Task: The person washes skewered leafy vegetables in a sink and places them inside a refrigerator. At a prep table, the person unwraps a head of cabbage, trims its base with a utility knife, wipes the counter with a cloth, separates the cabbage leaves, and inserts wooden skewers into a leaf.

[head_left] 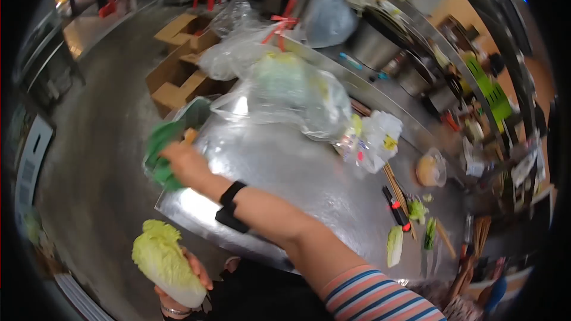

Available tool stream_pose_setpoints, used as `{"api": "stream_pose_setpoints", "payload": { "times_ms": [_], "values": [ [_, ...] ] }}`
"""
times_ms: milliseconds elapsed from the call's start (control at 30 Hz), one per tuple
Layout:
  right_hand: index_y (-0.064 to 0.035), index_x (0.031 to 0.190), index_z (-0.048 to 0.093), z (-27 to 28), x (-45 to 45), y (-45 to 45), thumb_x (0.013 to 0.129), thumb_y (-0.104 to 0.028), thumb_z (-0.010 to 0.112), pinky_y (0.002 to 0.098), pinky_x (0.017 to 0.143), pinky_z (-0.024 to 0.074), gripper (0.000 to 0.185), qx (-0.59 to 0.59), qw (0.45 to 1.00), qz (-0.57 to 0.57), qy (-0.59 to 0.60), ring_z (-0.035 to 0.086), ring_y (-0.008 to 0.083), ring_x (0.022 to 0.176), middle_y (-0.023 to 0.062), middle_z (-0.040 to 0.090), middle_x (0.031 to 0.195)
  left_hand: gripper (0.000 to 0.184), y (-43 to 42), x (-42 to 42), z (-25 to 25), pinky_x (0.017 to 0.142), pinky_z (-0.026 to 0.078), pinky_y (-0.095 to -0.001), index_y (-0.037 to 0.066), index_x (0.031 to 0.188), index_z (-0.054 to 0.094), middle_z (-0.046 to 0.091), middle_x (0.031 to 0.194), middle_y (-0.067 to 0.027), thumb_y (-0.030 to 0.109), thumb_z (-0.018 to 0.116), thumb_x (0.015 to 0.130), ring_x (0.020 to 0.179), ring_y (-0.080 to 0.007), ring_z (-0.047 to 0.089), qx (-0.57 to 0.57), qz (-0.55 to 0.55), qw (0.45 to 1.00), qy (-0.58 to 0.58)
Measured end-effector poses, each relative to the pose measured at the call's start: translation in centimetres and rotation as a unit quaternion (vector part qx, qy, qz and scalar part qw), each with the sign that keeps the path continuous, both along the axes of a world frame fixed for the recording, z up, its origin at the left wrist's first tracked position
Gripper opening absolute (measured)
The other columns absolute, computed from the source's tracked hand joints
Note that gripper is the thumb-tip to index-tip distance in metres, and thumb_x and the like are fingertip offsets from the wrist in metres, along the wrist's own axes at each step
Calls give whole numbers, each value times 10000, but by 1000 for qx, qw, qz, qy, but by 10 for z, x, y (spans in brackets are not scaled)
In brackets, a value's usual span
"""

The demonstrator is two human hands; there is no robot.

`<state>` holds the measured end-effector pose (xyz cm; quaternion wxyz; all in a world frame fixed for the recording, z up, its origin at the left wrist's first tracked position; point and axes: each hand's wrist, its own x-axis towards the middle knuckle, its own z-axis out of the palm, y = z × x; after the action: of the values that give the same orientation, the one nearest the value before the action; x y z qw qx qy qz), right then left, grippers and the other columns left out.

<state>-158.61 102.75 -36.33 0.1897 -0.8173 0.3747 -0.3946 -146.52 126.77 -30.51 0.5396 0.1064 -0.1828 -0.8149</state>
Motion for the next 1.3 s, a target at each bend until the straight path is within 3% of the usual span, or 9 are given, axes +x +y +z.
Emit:
{"api": "stream_pose_setpoints", "payload": {
  "times_ms": [267,367,533,633,700,833,1100,1233,1300],
  "values": [
    [-53,1166,597,128,-130,179,851,-117,571,322,952,431,322,305,903,81,-290,560,175,1086,101,623,1148,916,-15,21,-13,749,493,-569,114,1479,136,418,1157,-183,431,698,830,930,-355,508,-147,-157,973,80],
    [-47,1152,600,175,-228,291,819,-108,598,298,899,468,339,259,882,-138,-369,573,137,1026,41,625,1098,926,-11,-20,-16,740,504,-543,125,1489,116,429,1186,-159,499,654,836,930,-321,498,-114,-157,978,79],
    [-22,1101,610,243,-369,434,813,-88,585,301,925,417,297,-176,789,-558,-185,544,165,1021,72,599,1097,807,-10,-88,-2,772,530,-553,88,1445,289,481,1234,-153,541,599,853,979,-320,540,-10,-208,978,26],
    [-40,1236,540,235,-464,461,874,-87,588,350,961,404,369,-153,738,-655,45,541,257,1110,144,570,1195,751,0,-129,5,843,524,-539,69,1392,380,521,1251,-177,549,593,855,1092,-346,548,6,-211,974,-79],
    [-43,1254,531,211,-476,467,812,-81,665,444,1012,369,463,-85,575,-709,400,482,373,1203,228,513,1273,738,0,-159,6,901,505,-508,73,1381,399,527,1279,-183,551,595,854,1120,-337,552,23,-229,971,-61],
    [-75,1253,553,161,-392,408,818,-145,697,343,860,480,464,124,879,-459,-39,593,218,1039,113,577,1205,744,-3,-200,4,994,455,-433,81,1415,352,512,1328,-159,514,611,869,1172,-276,542,10,-229,972,-48],
    [-31,1450,249,76,-245,308,849,-233,709,391,1026,395,782,333,809,-42,-483,391,260,1304,181,368,1422,590,2,-243,23,1025,419,-385,56,1399,310,474,1327,-123,291,589,936,1231,-221,478,-76,-95,955,-269],
    [-27,1452,233,82,-247,305,814,-201,731,402,1059,353,828,324,766,-86,-548,372,296,1320,204,365,1414,561,2,-252,29,1045,399,-391,56,1400,289,443,1359,-129,285,553,961,1267,-232,441,-171,-43,901,-395],
    [-20,1431,281,83,-245,308,762,-166,755,408,1045,367,833,144,899,-328,-250,408,332,1275,200,386,1386,540,7,-255,34,1056,392,-416,64,1401,295,439,1369,-132,293,532,973,1274,-250,441,-130,-28,944,-303]
  ]
}}
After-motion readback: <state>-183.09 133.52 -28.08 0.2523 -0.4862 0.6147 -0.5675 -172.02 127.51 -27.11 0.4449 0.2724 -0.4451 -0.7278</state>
